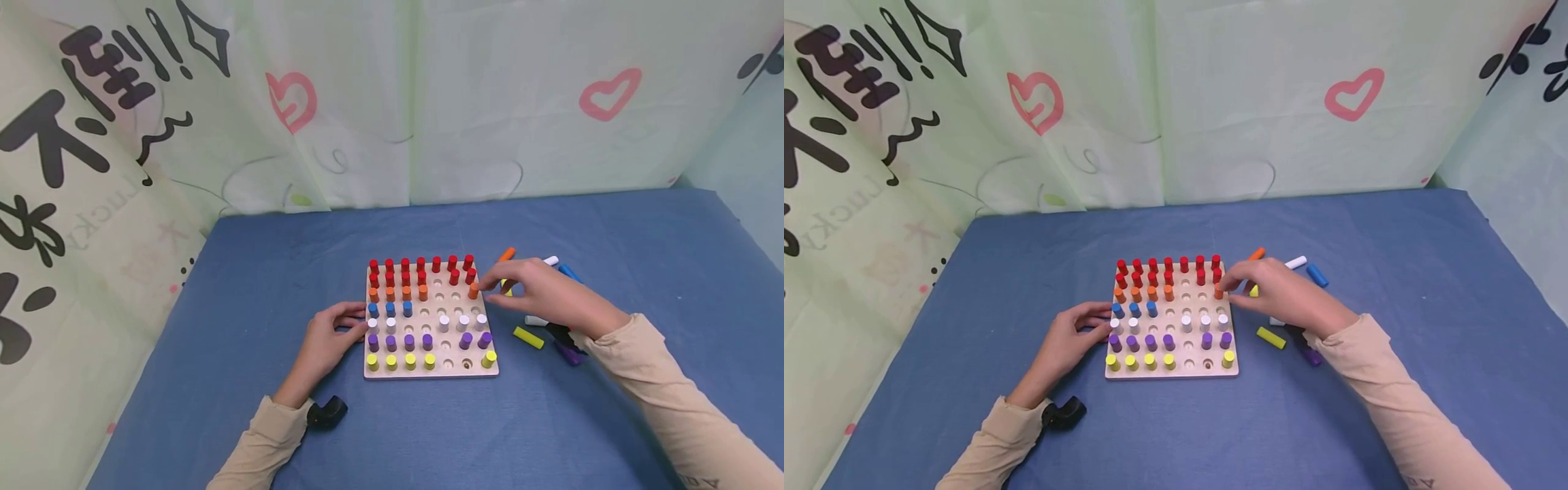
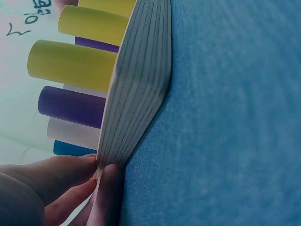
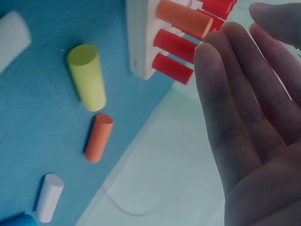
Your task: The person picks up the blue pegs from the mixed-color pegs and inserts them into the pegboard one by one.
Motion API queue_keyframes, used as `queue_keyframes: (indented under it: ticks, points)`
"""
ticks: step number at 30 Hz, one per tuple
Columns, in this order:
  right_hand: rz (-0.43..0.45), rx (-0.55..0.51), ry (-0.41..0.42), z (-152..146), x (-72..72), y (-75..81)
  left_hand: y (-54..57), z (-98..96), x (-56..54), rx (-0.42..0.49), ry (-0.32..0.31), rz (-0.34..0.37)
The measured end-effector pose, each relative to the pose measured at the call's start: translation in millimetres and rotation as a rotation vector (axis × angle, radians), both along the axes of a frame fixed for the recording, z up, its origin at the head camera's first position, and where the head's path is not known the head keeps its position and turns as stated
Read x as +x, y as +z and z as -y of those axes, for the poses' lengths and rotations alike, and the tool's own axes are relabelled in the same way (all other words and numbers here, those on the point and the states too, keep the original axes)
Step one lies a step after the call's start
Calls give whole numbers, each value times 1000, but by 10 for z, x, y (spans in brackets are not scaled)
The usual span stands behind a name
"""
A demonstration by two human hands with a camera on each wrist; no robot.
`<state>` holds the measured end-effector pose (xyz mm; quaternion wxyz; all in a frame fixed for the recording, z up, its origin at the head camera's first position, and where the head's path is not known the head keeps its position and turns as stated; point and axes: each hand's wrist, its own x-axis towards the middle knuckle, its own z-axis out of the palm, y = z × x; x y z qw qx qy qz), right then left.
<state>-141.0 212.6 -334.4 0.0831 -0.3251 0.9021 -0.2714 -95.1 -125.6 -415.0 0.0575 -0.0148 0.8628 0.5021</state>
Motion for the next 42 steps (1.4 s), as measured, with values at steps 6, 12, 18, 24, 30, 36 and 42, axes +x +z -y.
queue_keyframes:
  ticks: [6,12,18,24,30,36,42]
  points:
    - [-13,10,-12,-85,16,-27,-4,7,-1,7,-3,-2]
    - [-23,22,-29,-201,41,-65,-8,7,5,0,2,6]
    - [-54,54,-13,-309,44,-106,-7,9,11,-1,1,-3]
    - [-54,81,-32,-391,51,-136,-5,12,14,0,0,-7]
    - [-53,87,-44,-468,59,-160,-6,10,13,4,-4,-12]
    - [-39,95,-77,-550,62,-168,-4,8,13,1,-5,-13]
    - [-22,101,-99,-622,55,-185,1,2,9,-5,-5,-13]
